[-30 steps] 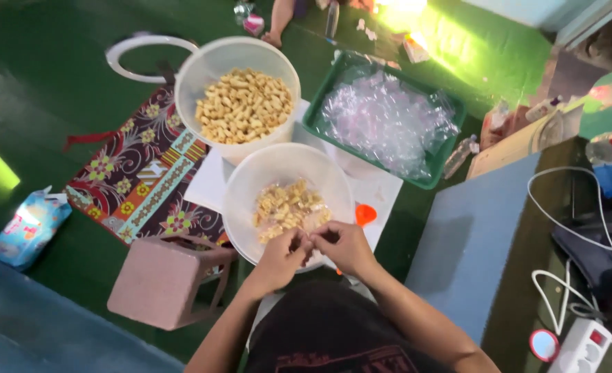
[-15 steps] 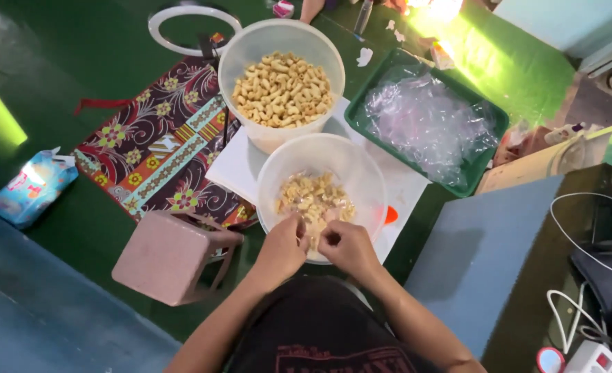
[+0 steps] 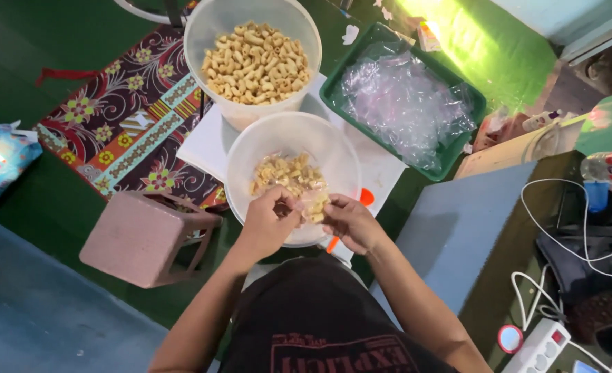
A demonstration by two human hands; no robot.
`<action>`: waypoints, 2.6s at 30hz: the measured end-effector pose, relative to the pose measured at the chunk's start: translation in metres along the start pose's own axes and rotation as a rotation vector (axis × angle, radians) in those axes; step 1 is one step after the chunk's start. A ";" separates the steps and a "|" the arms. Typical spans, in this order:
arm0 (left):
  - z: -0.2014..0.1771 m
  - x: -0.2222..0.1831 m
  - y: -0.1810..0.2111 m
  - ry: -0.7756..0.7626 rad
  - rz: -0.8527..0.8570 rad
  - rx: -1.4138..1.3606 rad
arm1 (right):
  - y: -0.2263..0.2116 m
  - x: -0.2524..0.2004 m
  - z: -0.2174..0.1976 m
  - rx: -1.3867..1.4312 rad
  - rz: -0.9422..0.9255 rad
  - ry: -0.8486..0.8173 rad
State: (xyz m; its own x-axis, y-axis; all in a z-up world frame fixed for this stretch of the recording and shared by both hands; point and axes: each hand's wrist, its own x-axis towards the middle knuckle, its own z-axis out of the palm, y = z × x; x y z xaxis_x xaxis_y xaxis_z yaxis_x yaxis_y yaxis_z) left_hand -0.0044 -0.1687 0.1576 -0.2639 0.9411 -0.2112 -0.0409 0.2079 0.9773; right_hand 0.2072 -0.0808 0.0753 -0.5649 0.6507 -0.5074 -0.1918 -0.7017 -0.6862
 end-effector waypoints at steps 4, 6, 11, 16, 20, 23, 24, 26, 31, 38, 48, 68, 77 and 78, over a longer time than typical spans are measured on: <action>0.000 -0.001 0.000 0.034 -0.001 -0.083 | -0.015 0.018 -0.008 -0.059 -0.117 0.017; -0.009 -0.005 0.002 0.036 -0.016 -0.081 | -0.044 0.027 -0.005 -0.100 -0.178 0.068; -0.023 -0.024 -0.015 0.081 -0.024 -0.081 | -0.137 0.044 0.045 -0.246 -0.501 0.240; -0.037 -0.056 -0.015 0.066 -0.008 0.050 | -0.197 0.073 0.141 -0.737 -1.022 0.133; -0.051 -0.077 -0.033 0.100 -0.048 -0.115 | -0.204 0.169 0.146 -1.311 -1.208 0.268; -0.066 -0.089 -0.042 0.103 0.011 -0.166 | -0.205 0.217 0.149 -1.307 -0.940 0.243; -0.071 -0.093 -0.046 0.117 0.016 -0.160 | -0.204 0.226 0.149 -1.319 -0.895 0.245; -0.082 -0.100 -0.049 0.138 0.016 -0.162 | -0.202 0.242 0.146 -1.340 -0.844 0.236; -0.100 -0.108 -0.052 0.199 -0.029 -0.106 | -0.194 0.255 0.136 -1.334 -1.018 0.304; -0.095 -0.098 -0.045 0.110 -0.070 -0.079 | -0.196 0.244 0.091 -1.237 -1.035 0.358; -0.059 -0.089 -0.040 -0.015 -0.128 -0.084 | -0.201 0.222 0.080 -1.199 -1.099 0.439; -0.085 -0.107 -0.057 0.184 -0.081 -0.130 | -0.177 0.284 0.109 -1.430 -1.033 0.084; -0.094 -0.102 -0.056 0.156 -0.108 -0.091 | -0.184 0.265 0.106 -1.229 -1.036 0.148; -0.093 -0.101 -0.055 0.152 -0.102 -0.064 | -0.189 0.252 0.105 -0.975 -0.917 0.111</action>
State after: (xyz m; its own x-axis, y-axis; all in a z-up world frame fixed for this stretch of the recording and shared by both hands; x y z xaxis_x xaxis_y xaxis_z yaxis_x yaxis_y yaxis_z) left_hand -0.0651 -0.3003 0.1270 -0.3979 0.8637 -0.3093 -0.1354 0.2782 0.9509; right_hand 0.0170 0.1850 0.1315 -0.4647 0.8236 0.3251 0.2091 0.4588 -0.8636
